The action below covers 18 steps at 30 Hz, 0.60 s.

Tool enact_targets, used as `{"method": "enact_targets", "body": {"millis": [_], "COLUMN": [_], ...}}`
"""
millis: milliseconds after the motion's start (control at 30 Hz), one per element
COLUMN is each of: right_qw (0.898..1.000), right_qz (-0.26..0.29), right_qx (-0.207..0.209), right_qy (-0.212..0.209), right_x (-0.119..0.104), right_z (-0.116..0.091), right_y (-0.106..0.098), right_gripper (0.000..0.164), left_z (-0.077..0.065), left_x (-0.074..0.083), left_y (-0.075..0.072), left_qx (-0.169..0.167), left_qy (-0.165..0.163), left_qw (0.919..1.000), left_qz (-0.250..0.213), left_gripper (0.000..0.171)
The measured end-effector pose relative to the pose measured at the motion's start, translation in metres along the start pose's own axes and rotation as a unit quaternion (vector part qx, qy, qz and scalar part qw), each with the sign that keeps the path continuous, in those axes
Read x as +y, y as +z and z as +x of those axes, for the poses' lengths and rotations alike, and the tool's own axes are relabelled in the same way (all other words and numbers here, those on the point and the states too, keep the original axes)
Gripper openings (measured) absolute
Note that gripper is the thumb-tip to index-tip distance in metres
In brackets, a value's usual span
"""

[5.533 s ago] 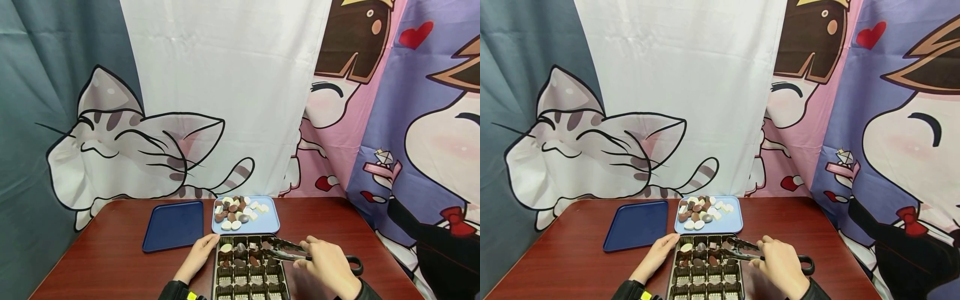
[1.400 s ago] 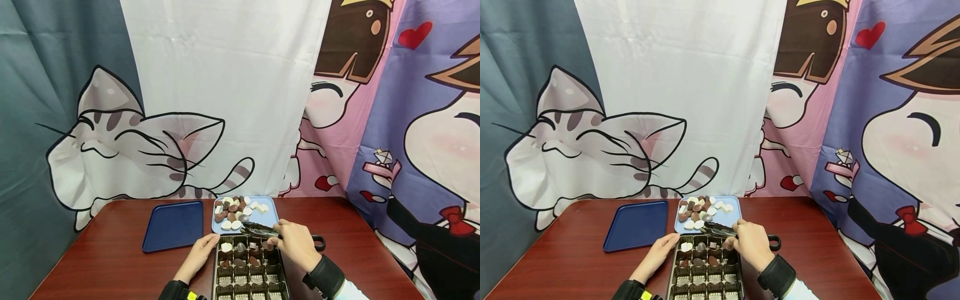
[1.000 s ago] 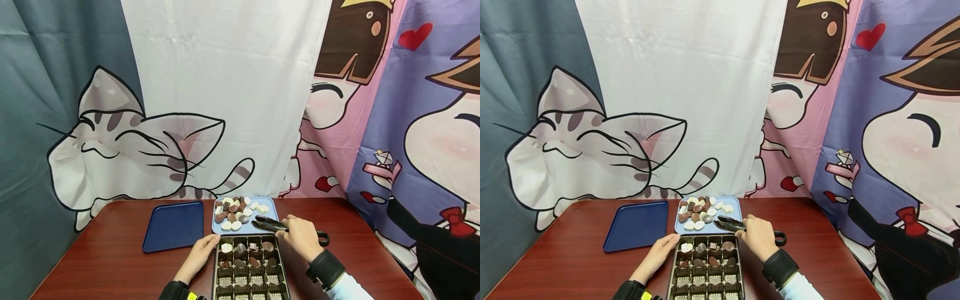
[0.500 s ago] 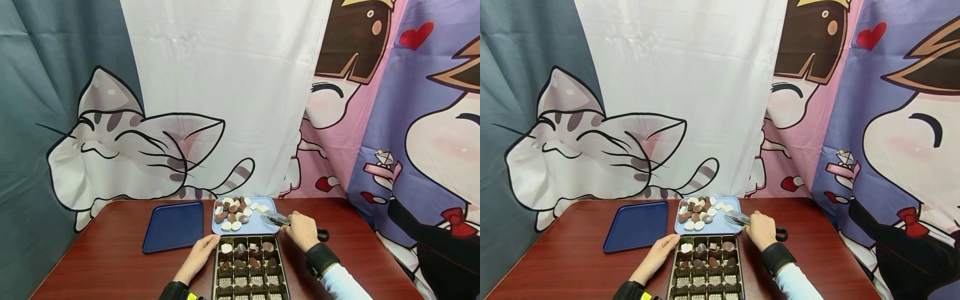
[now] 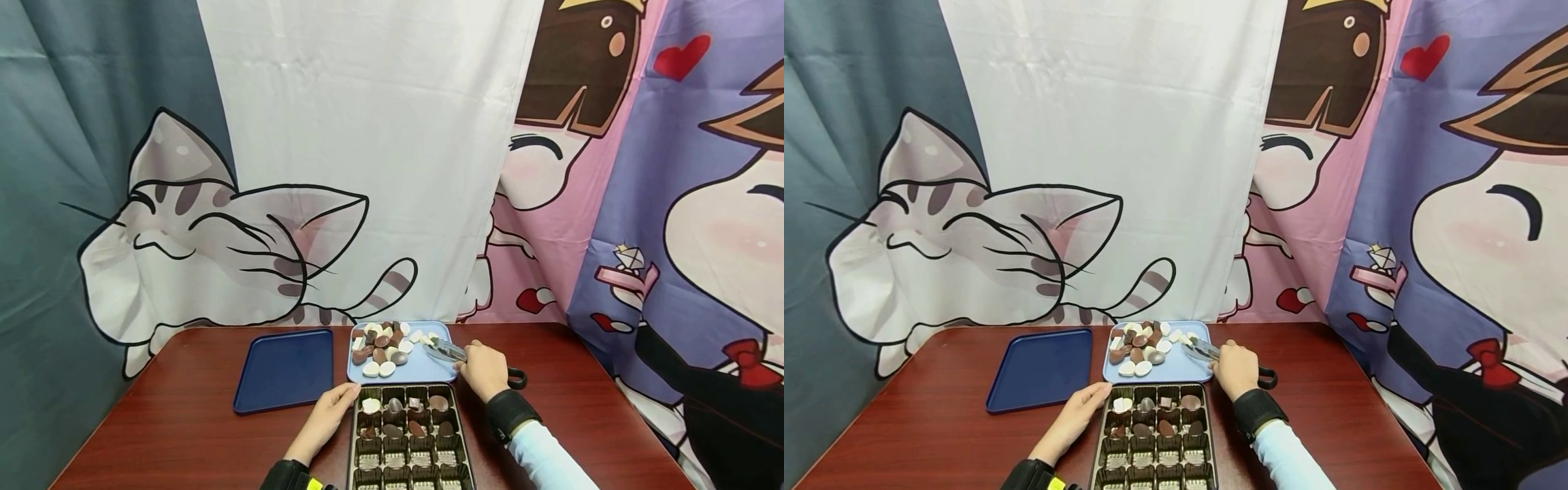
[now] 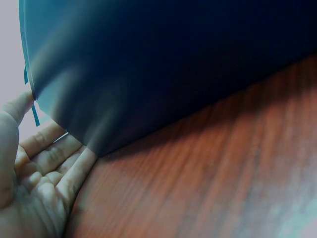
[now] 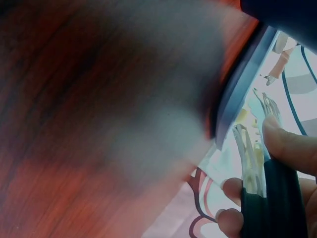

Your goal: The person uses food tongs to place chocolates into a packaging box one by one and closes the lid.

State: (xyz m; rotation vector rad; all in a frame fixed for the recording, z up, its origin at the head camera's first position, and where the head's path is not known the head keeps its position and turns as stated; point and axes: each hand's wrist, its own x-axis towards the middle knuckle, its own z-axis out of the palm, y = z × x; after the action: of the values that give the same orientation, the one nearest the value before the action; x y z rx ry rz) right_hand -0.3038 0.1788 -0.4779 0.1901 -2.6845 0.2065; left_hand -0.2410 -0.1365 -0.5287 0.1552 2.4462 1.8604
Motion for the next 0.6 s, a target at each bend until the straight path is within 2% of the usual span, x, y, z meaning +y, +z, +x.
{"method": "enact_targets", "body": {"millis": [233,433,600], "right_qw": [1.0,0.999,0.999], "right_qz": [0.006,0.015,0.027], "right_qx": [-0.001,-0.026,-0.023], "right_qy": [0.022,0.026,0.021], "right_x": [0.004,0.01,0.011], "right_z": [0.003,0.0,-0.004], "right_y": [0.001,-0.003,-0.01], "right_gripper": [0.016,0.015,0.015], "left_z": [0.0,-0.001,-0.001], "left_x": [0.002,0.003,0.002], "left_y": [0.0,-0.001,-0.001], "left_qx": [-0.002,0.0,-0.001], "left_qy": [0.0,0.001,0.0], "left_qw": [1.0,1.0,1.0], "left_qz": [0.0,0.007,0.007], "left_gripper": [0.043,0.045,0.045]}}
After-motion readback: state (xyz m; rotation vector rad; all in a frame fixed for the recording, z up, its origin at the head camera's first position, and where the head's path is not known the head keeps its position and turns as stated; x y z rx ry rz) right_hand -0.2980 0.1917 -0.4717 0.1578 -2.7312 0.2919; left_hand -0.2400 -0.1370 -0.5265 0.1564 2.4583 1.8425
